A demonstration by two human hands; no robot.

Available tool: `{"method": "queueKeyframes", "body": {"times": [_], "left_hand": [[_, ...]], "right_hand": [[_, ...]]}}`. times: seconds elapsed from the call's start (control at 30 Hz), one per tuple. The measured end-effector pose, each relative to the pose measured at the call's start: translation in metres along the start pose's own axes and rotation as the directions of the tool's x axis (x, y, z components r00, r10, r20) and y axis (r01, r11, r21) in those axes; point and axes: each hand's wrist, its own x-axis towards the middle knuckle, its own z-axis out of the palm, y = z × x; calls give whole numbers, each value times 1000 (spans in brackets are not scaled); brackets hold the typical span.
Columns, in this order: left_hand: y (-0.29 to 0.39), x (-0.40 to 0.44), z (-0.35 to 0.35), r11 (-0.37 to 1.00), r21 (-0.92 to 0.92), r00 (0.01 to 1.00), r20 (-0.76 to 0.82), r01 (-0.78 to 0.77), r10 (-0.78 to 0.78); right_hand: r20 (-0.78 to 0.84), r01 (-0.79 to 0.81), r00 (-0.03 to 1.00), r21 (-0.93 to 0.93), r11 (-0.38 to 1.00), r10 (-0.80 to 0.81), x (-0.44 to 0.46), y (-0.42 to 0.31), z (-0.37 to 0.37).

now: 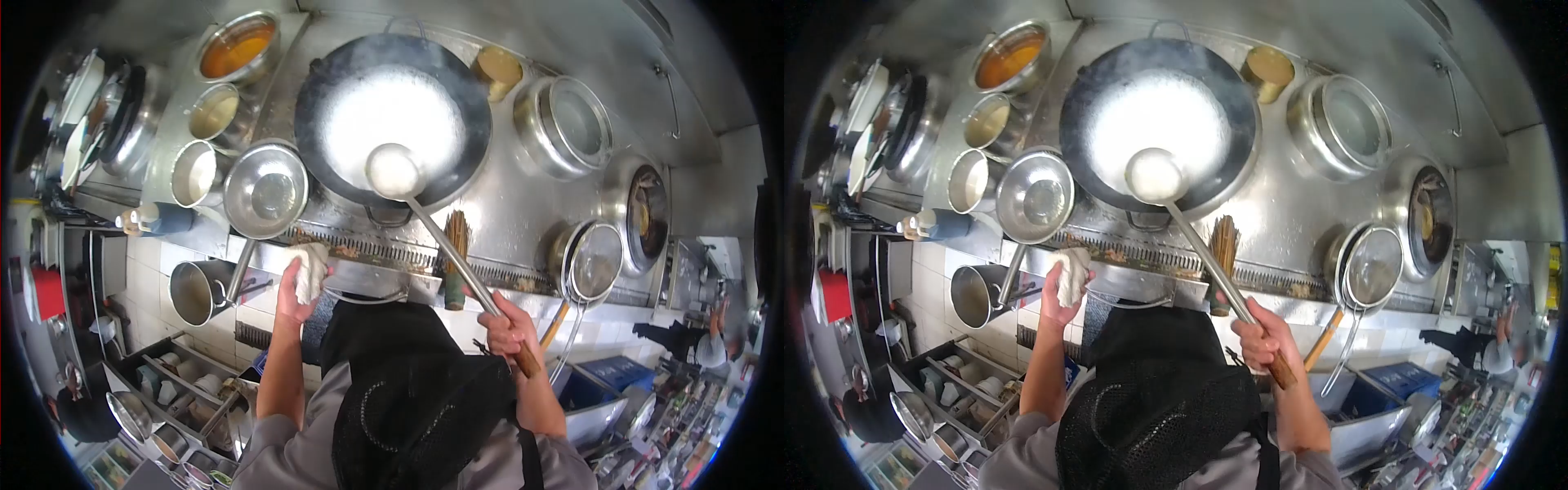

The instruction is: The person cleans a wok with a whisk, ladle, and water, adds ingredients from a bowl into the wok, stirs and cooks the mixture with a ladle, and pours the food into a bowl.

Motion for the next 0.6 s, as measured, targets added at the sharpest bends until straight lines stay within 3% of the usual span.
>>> {"method": "queueKeyframes", "body": {"times": [0.2,0.3,0.37,0.43,0.5,0.53,0.57,0.6], "left_hand": [[5,-30,14,1000,-5,998,59,1,-1],[0,-28,36,999,-42,988,156,27,-20],[-6,-11,47,1000,-14,982,189,7,-4],[-16,13,76,996,25,997,22,-80,80],[-20,38,105,995,73,998,34,-63,60],[-21,51,117,992,119,998,41,-47,42],[-30,81,107,990,142,993,117,-9,-8],[-39,110,96,985,169,980,191,27,-59]], "right_hand": [[87,173,980,57,983,-178,-75,11,-3],[41,323,946,-74,944,-320,-107,9,-1],[-157,424,795,-545,723,-585,-113,7,5],[-175,407,746,-644,648,-643,-98,-4,-12],[-231,260,585,-855,449,-778,-70,-22,-56],[-224,262,585,-857,443,-779,-51,-30,-87],[-18,47,437,-998,43,-899,-31,-33,-123],[248,-227,340,-914,-335,-907,-16,-31,-148]]}}
